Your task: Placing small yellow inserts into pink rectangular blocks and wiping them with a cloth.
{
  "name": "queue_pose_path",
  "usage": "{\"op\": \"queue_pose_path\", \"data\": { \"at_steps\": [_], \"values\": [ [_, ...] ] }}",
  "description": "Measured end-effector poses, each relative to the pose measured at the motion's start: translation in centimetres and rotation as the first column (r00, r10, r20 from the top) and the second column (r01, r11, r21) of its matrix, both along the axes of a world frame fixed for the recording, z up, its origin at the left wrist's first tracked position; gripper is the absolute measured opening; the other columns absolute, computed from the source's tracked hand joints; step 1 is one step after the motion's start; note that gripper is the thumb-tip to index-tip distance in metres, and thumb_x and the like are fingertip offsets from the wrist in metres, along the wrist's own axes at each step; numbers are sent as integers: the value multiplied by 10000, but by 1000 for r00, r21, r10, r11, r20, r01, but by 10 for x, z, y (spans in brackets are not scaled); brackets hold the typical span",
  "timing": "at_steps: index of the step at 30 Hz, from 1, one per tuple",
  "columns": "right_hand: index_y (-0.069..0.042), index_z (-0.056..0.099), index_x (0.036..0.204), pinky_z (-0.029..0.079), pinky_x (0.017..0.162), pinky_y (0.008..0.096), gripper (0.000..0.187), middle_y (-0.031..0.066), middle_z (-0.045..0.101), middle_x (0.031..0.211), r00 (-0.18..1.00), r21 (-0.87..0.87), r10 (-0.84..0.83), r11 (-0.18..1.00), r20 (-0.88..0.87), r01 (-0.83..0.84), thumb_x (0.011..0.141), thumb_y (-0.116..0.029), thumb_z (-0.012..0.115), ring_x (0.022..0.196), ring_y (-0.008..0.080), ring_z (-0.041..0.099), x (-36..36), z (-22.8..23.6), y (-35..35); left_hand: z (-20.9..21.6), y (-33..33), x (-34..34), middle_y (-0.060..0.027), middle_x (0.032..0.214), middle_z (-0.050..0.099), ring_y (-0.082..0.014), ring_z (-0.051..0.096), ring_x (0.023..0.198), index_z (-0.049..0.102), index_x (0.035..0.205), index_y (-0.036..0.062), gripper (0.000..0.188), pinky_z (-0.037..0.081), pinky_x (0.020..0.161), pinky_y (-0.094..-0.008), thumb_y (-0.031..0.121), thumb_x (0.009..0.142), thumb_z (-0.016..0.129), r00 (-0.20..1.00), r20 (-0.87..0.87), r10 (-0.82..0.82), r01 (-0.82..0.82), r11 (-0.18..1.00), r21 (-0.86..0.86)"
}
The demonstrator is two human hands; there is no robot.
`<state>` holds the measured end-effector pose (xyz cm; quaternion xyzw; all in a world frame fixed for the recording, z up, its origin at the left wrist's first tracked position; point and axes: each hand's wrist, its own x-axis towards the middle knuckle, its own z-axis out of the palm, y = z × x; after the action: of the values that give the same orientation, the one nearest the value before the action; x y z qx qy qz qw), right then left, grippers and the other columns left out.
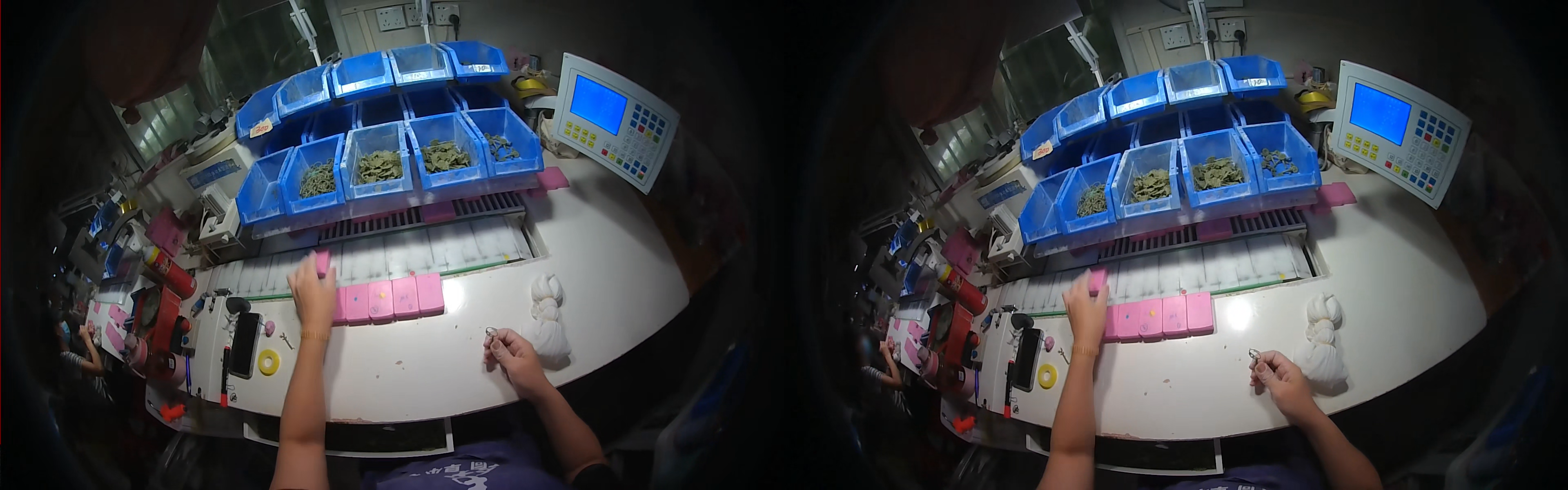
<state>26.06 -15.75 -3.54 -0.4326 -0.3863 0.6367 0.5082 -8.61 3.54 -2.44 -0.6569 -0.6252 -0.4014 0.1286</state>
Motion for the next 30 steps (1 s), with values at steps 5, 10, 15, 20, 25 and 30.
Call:
{"op": "queue_pose_path", "data": {
  "at_steps": [5, 10, 15, 20, 25, 30],
  "values": [
    [-32, 569, 1055, 456, 817, 256, 114, 37, 586, 1004, 998, 17, -55, 998, 3, 55, 1015, -137, 544, 915, 105, 541, -47, 8, -1, 44, -164, 75, -18, 834, 676, -58, 563, 720, 725, 1082, -14, 301, 462, 648, -202, 253, 965, 650, 520, 853, 51, 708, 533, -464],
    [-28, 565, 1043, 436, 926, 314, 85, 107, 544, 1142, 877, 516, -216, 855, 429, -42, 959, -37, 554, 1059, 208, 495, -84, 23, -8, 27, -206, 115, -86, 1021, 703, -124, 650, 919, 683, 1138, -58, 302, 536, 812, -254, 197, 999, 605, 84, 974, 212, 868, 464, -176],
    [-35, 571, 1049, 436, 934, 324, 91, 120, 545, 1144, 864, 515, -248, 857, 438, -14, 964, -32, 539, 1088, 215, 483, -81, 23, -22, 19, -208, 116, -104, 1031, 696, -152, 663, 954, 675, 1087, -37, 233, 553, 838, -279, 161, 1000, 589, -222, 903, 368, 886, 462, 29],
    [-18, 580, 1134, 463, 878, 289, 153, 84, 564, 1139, 908, 541, -186, 840, 376, -52, 1002, -55, 513, 1062, 157, 510, -70, 27, -28, 39, -212, 126, -115, 906, 699, -193, 690, 824, 668, 1018, -32, 206, 596, 724, -362, 155, 993, 585, -188, 936, 296, 854, 521, 7],
    [-19, 621, 1168, 473, 671, 206, 195, 10, 600, 1056, 992, 125, 85, 989, -98, -73, 1020, -123, 549, 719, 36, 508, -63, 37, -31, 41, -219, 126, -147, 893, 704, -210, 698, 803, 659, 1040, -64, 236, 593, 736, -358, 152, 995, 575, -192, 949, 251, 860, 509, 40],
    [9, 665, 1090, 469, 685, 200, 180, 8, 634, 959, 973, -31, 87, 995, -214, -96, 998, -128, 596, 739, 43, 521, -61, 43, -32, 39, -222, 122, -152, 963, 701, -206, 704, 862, 653, 1088, -81, 241, 599, 798, -340, 127, 999, 572, -183, 960, 213, 871, 487, 58]
  ]
}}
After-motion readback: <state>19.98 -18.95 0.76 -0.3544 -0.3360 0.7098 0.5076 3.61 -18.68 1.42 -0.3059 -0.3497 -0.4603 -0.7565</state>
